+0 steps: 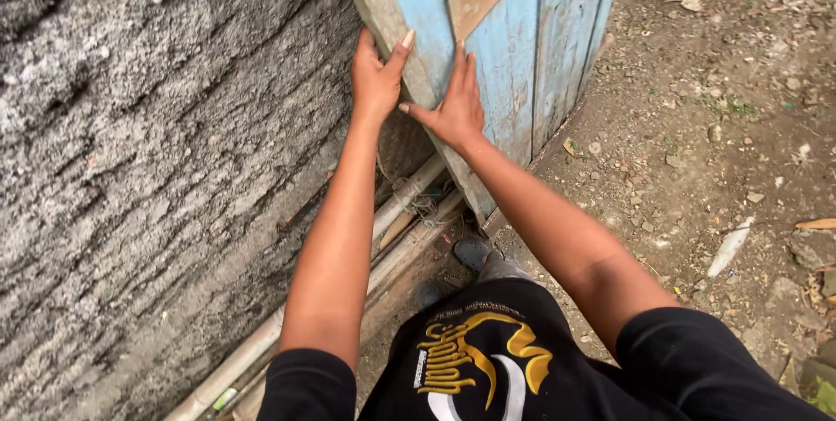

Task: Handling wooden sticks to repair a fence and inspecting/operating a blue wooden gate in an outdoor alley.

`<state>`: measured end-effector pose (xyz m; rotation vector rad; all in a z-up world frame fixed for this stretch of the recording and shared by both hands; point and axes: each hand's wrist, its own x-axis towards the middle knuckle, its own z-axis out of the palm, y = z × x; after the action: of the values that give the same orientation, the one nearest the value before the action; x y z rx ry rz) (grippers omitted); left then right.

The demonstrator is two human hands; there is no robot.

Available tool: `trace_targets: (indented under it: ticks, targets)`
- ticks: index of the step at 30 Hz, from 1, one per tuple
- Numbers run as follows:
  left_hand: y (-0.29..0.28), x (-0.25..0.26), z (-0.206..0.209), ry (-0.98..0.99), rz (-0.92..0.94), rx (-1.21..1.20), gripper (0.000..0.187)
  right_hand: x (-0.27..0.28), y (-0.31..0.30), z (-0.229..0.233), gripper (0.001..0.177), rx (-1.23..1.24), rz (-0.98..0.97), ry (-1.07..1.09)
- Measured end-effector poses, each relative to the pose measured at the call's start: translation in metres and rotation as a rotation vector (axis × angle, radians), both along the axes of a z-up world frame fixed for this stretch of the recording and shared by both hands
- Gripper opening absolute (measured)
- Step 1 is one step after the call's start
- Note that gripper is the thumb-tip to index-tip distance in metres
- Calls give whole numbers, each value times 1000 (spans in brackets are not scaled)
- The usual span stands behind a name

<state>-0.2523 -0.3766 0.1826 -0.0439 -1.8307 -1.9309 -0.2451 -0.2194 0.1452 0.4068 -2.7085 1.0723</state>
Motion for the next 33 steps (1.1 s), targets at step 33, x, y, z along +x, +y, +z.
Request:
trace_targets:
  ticks: [33]
  targets:
    - [7,17,11,-34,-98,81,38,7,19,0,138,334,79,-128]
